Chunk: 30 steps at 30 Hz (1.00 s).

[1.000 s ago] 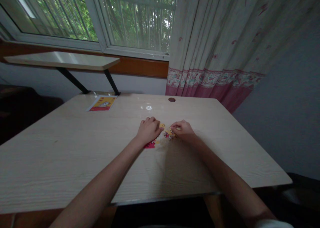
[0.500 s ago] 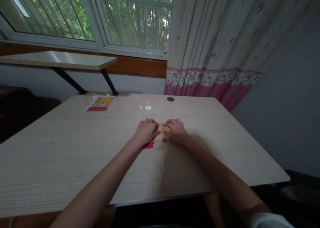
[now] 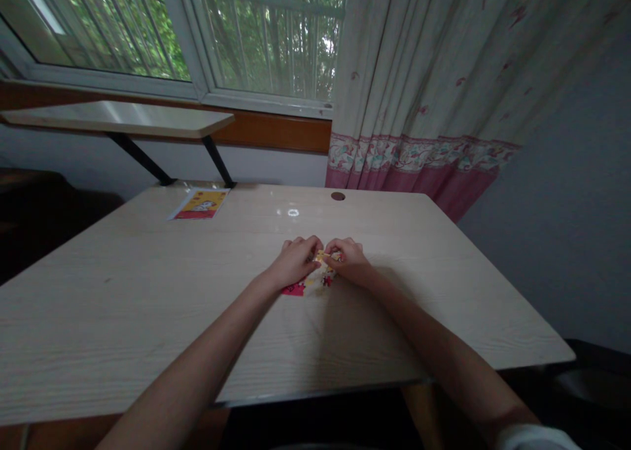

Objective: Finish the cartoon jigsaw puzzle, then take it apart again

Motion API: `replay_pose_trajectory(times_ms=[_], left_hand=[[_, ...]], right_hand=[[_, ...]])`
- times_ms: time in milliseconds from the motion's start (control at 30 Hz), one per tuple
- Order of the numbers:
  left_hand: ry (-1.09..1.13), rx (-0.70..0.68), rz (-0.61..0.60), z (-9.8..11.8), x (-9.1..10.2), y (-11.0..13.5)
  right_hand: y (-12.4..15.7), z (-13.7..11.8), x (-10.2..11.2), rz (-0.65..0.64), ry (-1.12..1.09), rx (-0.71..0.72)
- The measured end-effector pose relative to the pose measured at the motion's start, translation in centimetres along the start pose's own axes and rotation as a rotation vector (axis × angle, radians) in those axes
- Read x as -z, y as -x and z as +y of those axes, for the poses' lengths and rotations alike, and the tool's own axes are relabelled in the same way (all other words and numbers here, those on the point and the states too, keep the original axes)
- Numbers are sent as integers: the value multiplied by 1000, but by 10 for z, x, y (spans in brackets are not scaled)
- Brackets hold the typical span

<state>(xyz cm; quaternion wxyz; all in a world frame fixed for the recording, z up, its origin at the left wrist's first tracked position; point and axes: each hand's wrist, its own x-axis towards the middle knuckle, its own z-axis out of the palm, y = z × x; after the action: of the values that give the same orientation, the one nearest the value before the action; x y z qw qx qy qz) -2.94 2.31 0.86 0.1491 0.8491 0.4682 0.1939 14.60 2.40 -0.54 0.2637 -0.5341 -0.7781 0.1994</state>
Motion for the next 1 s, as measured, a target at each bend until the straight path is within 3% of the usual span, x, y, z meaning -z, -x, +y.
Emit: replay_pose_trajectory(times_ms=[267, 400, 600, 867, 1000], left_hand=[[537, -74, 177, 3, 0, -2], [749, -29, 174, -1, -7, -6], [1135, 132, 191, 7, -10, -7], [1389, 350, 235, 11, -9, -7], [1287, 338, 294, 11, -8, -7]], right_hand=[[0, 3, -1, 154, -502, 71], [0, -1, 0, 157, -621, 22], [-2, -2, -1, 277, -698, -51], [-7, 5, 1, 276, -805, -83], [-8, 11, 3, 193, -772, -135]])
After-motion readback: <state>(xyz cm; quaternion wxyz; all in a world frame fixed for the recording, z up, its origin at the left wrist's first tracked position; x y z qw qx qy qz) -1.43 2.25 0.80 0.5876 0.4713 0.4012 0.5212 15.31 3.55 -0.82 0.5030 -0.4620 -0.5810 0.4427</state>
